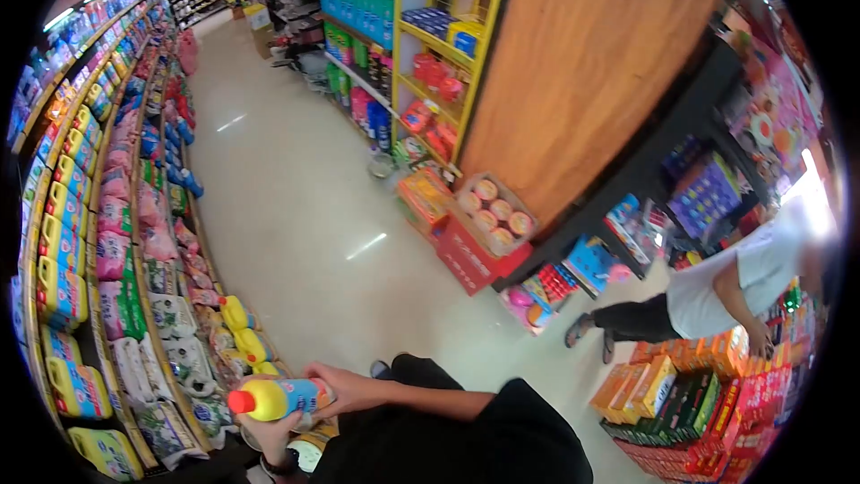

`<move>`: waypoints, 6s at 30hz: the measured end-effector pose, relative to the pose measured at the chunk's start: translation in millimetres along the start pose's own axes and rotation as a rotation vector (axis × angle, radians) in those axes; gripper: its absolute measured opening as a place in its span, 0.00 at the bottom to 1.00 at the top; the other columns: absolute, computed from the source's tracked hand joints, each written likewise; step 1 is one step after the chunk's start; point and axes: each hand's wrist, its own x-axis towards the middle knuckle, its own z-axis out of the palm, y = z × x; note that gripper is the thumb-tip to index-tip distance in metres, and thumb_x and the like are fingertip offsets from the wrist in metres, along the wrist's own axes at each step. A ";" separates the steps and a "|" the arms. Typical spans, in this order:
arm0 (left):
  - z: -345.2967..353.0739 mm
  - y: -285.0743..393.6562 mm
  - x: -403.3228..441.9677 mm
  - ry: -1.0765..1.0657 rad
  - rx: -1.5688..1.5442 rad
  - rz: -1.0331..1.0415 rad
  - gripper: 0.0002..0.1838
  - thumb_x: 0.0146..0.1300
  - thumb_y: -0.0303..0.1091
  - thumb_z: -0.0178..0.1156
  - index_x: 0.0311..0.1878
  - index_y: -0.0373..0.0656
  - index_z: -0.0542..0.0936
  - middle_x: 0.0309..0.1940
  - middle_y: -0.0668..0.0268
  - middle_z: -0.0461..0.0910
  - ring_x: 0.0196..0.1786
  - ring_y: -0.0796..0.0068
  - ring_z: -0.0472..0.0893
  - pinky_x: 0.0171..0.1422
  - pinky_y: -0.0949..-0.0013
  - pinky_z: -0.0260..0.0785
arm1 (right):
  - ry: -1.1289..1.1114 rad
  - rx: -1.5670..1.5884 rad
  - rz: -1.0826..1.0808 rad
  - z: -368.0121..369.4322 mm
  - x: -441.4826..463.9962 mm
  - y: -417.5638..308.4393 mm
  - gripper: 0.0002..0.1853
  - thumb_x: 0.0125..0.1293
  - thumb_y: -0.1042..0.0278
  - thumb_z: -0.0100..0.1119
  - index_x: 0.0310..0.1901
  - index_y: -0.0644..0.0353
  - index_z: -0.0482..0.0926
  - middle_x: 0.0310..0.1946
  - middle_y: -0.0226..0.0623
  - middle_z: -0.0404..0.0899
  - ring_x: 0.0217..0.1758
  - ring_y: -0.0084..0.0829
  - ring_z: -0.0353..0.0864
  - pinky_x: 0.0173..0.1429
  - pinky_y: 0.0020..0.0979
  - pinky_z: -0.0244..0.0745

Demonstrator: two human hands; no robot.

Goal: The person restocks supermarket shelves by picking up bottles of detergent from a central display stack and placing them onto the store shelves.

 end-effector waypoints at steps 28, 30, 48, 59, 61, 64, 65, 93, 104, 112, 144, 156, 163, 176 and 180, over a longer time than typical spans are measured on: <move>-64.0 -144.7 646.8 0.253 0.080 -0.205 0.32 0.50 0.28 0.82 0.58 0.38 0.79 0.52 0.65 0.83 0.55 0.74 0.82 0.64 0.65 0.76 | -0.175 -0.180 0.137 -436.9 594.9 62.4 0.35 0.55 0.57 0.83 0.55 0.62 0.71 0.48 0.43 0.80 0.52 0.31 0.80 0.57 0.35 0.77; -75.5 -166.9 685.0 0.297 0.054 -0.244 0.31 0.52 0.29 0.82 0.58 0.38 0.79 0.50 0.66 0.83 0.55 0.75 0.82 0.63 0.65 0.76 | -0.215 -0.202 0.170 -456.1 638.0 58.2 0.35 0.55 0.56 0.83 0.57 0.63 0.72 0.49 0.42 0.81 0.53 0.31 0.80 0.58 0.35 0.77; -214.3 -169.1 1214.9 0.185 0.398 0.215 0.31 0.49 0.40 0.83 0.55 0.38 0.82 0.51 0.55 0.85 0.52 0.60 0.87 0.59 0.62 0.79 | 0.064 -0.226 -0.001 -664.7 1086.3 27.1 0.38 0.61 0.63 0.77 0.70 0.63 0.68 0.61 0.47 0.78 0.65 0.38 0.77 0.66 0.38 0.74; -351.2 -213.4 1468.0 0.544 0.437 -0.012 0.36 0.49 0.40 0.83 0.59 0.33 0.81 0.48 0.57 0.88 0.51 0.66 0.88 0.58 0.63 0.79 | -0.311 -0.227 0.068 -741.6 1414.8 -3.6 0.26 0.63 0.54 0.74 0.56 0.61 0.79 0.47 0.45 0.86 0.49 0.40 0.87 0.54 0.38 0.79; -389.4 -222.6 1511.5 0.614 0.289 -0.092 0.39 0.51 0.38 0.82 0.65 0.33 0.77 0.53 0.57 0.86 0.57 0.66 0.86 0.64 0.62 0.76 | -0.366 -0.244 0.017 -744.8 1489.9 -12.3 0.25 0.62 0.55 0.75 0.55 0.62 0.81 0.45 0.42 0.86 0.47 0.35 0.86 0.52 0.36 0.78; -452.5 -218.7 1573.9 0.627 0.118 -0.006 0.44 0.55 0.29 0.79 0.73 0.34 0.67 0.58 0.56 0.82 0.61 0.66 0.82 0.69 0.60 0.73 | -0.401 -0.415 -0.020 -746.1 1581.6 -48.9 0.25 0.62 0.55 0.75 0.54 0.64 0.82 0.42 0.41 0.87 0.44 0.32 0.87 0.49 0.34 0.79; -468.1 -213.9 1593.5 0.678 0.094 0.037 0.43 0.56 0.28 0.78 0.74 0.34 0.66 0.58 0.57 0.82 0.61 0.65 0.82 0.69 0.60 0.73 | -0.398 -0.497 -0.044 -742.7 1612.5 -61.2 0.26 0.62 0.55 0.75 0.54 0.64 0.82 0.41 0.41 0.88 0.43 0.33 0.87 0.48 0.34 0.80; -903.4 -143.0 1948.6 1.303 0.200 0.078 0.29 0.66 0.26 0.69 0.69 0.35 0.71 0.55 0.62 0.84 0.54 0.76 0.83 0.57 0.70 0.78 | -0.807 0.059 -0.606 -613.2 2257.7 -169.3 0.35 0.62 0.71 0.70 0.71 0.65 0.68 0.64 0.54 0.72 0.68 0.54 0.70 0.73 0.44 0.66; -939.5 -188.1 1984.5 1.629 0.508 0.089 0.21 0.63 0.19 0.69 0.59 0.32 0.77 0.54 0.60 0.83 0.57 0.69 0.84 0.62 0.63 0.79 | -1.178 0.225 -0.453 -619.3 2290.0 -142.8 0.16 0.66 0.74 0.66 0.55 0.62 0.78 0.64 0.48 0.71 0.68 0.42 0.74 0.71 0.37 0.67; -950.1 -192.1 2000.1 1.594 0.875 0.086 0.21 0.63 0.30 0.71 0.58 0.38 0.80 0.47 0.60 0.84 0.46 0.69 0.82 0.53 0.66 0.76 | -1.397 0.302 -0.304 -624.9 2290.8 -141.1 0.06 0.69 0.80 0.60 0.46 0.65 0.80 0.49 0.41 0.78 0.53 0.31 0.80 0.56 0.27 0.76; -274.6 -477.7 1822.9 2.834 0.026 -1.356 0.20 0.69 0.43 0.59 0.56 0.40 0.82 0.46 0.52 0.87 0.52 0.50 0.85 0.57 0.53 0.77 | -3.664 -0.077 1.262 -622.1 1685.7 -308.8 0.21 0.85 0.56 0.39 0.65 0.63 0.70 0.55 0.41 0.79 0.58 0.31 0.80 0.59 0.35 0.77; -169.9 -452.0 1618.5 2.908 -0.493 -1.284 0.20 0.69 0.44 0.58 0.57 0.41 0.82 0.48 0.52 0.86 0.53 0.50 0.84 0.58 0.53 0.77 | -4.195 0.320 0.694 -519.9 1467.1 -439.0 0.18 0.74 0.60 0.55 0.48 0.72 0.78 0.40 0.50 0.84 0.42 0.40 0.83 0.47 0.38 0.76; -118.7 -428.4 1492.8 2.959 -0.637 -1.281 0.20 0.70 0.44 0.58 0.58 0.41 0.82 0.48 0.52 0.86 0.54 0.50 0.84 0.58 0.53 0.77 | -3.688 1.139 1.085 -469.7 1347.5 -391.6 0.15 0.72 0.64 0.54 0.33 0.71 0.75 0.28 0.52 0.76 0.32 0.48 0.75 0.41 0.44 0.69; -10.8 -446.8 1217.2 2.997 -0.731 -1.191 0.21 0.70 0.45 0.58 0.59 0.42 0.81 0.50 0.52 0.86 0.55 0.50 0.84 0.59 0.53 0.76 | -4.116 0.447 0.735 -354.6 1056.5 -384.0 0.11 0.73 0.68 0.54 0.38 0.70 0.77 0.30 0.47 0.78 0.32 0.39 0.77 0.38 0.38 0.71; 35.3 -433.4 1118.3 2.974 -0.718 -1.189 0.21 0.70 0.45 0.58 0.59 0.42 0.81 0.50 0.52 0.86 0.55 0.50 0.84 0.59 0.53 0.76 | -3.809 0.908 0.779 -344.1 968.2 -367.5 0.09 0.72 0.69 0.58 0.41 0.68 0.79 0.34 0.43 0.81 0.37 0.36 0.81 0.42 0.35 0.76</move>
